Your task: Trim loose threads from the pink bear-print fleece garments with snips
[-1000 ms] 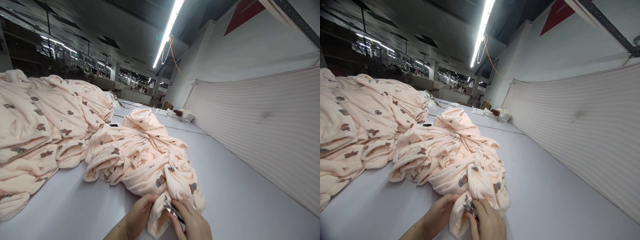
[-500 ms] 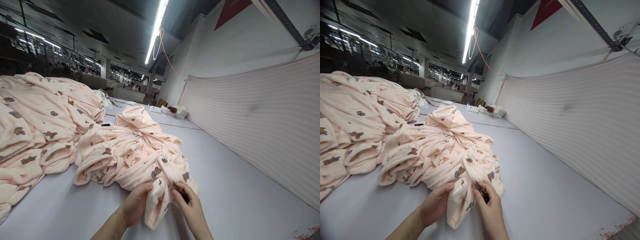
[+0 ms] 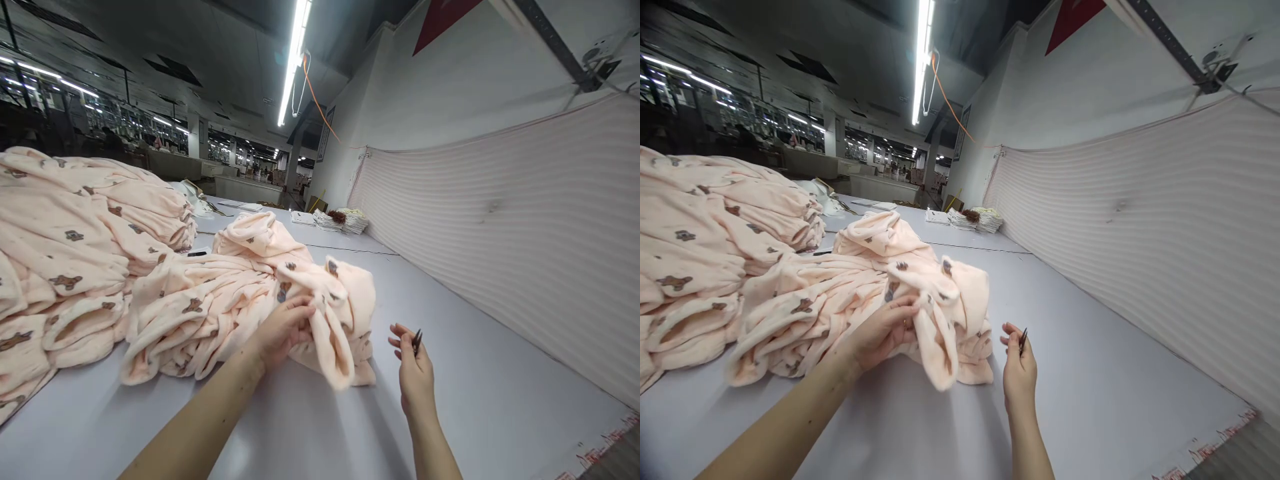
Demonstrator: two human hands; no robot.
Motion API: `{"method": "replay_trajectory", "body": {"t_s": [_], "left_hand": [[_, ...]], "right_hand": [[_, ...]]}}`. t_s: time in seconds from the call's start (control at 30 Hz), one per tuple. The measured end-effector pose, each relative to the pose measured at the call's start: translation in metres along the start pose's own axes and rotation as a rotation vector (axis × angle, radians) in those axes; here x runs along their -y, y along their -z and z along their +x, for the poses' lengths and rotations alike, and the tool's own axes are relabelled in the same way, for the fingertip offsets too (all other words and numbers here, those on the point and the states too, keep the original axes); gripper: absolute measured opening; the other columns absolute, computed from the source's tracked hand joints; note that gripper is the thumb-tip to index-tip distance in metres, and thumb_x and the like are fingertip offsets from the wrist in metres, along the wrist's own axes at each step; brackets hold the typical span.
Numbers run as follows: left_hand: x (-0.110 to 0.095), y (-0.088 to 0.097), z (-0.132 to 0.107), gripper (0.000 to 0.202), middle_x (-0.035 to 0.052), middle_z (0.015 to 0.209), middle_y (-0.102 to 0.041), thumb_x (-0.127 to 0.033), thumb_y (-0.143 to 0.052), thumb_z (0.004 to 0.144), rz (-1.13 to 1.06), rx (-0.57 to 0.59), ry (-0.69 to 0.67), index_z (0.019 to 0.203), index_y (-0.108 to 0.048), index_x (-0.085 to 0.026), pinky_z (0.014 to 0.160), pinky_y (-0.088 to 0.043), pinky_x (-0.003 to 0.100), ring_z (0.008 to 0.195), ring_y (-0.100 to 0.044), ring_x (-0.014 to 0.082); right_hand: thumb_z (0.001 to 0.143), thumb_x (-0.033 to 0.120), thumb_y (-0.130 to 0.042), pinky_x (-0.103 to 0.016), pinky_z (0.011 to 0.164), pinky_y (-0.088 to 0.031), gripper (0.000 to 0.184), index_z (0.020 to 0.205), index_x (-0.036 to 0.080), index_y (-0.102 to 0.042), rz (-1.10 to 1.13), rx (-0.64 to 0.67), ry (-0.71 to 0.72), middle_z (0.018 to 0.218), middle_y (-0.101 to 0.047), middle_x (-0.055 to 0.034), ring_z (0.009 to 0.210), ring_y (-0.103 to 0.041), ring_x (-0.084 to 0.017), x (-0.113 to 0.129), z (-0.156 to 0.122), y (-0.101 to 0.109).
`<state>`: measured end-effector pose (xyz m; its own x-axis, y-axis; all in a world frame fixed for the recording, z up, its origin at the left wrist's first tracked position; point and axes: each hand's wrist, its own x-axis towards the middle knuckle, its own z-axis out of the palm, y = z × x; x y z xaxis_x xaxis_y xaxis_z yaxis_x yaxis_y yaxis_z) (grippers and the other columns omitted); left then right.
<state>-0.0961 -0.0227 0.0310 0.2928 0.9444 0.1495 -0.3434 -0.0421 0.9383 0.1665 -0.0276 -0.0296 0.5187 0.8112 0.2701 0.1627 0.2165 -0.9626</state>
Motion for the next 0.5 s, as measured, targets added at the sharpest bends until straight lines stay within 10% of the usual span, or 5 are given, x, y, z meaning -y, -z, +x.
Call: {"method": "replay_trajectory", "body": {"t_s": [0.1,0.27,0.37,0.5], "left_hand": [[-0.003,0.010,0.007,0.021,0.0075,0.069,-0.065,-0.033,-0.065,0.072,0.298,-0.048,0.010,0.072,-0.067,-0.012,0.070,-0.049,0.039,0.074,-0.062,0.0261],[0.020,0.009,0.044,0.030,0.0063,0.119,-0.058,-0.034,-0.052,0.081,0.619,-0.248,-0.242,0.107,-0.060,-0.022,0.101,-0.027,0.033,0.119,-0.042,0.0250],[0.057,0.008,0.050,0.021,0.0026,0.086,-0.069,-0.034,-0.053,0.077,0.759,-0.047,-0.158,0.078,-0.070,-0.022,0.081,-0.039,0.028,0.088,-0.058,0.0229],[0.097,0.030,0.013,0.033,-0.0035,0.040,-0.048,-0.033,-0.056,0.071,0.976,0.146,0.052,0.040,-0.059,-0.021,0.052,-0.027,0.026,0.047,-0.042,0.0144]], "right_hand": [[0.077,0.061,-0.055,-0.033,0.081,-0.049,0.054,0.109,0.018,-0.062,0.036,0.003,-0.090,0.127,-0.059,-0.0115,0.113,-0.055,-0.026,-0.017,0.020,-0.009],[0.082,0.061,-0.051,-0.036,0.074,-0.056,0.051,0.110,0.021,-0.065,0.115,0.214,-0.125,0.099,-0.074,-0.0072,0.093,-0.068,-0.025,-0.043,-0.040,-0.054],[0.091,0.057,-0.042,-0.035,0.082,-0.055,0.045,0.116,0.025,-0.062,-0.104,0.456,0.108,0.094,-0.073,-0.0039,0.095,-0.067,-0.023,-0.061,-0.096,-0.066],[0.091,0.050,-0.050,-0.037,0.072,-0.056,0.038,0.110,0.018,-0.061,-0.215,0.514,0.172,0.097,-0.069,-0.0050,0.082,-0.068,-0.017,-0.085,-0.131,-0.045]]}}
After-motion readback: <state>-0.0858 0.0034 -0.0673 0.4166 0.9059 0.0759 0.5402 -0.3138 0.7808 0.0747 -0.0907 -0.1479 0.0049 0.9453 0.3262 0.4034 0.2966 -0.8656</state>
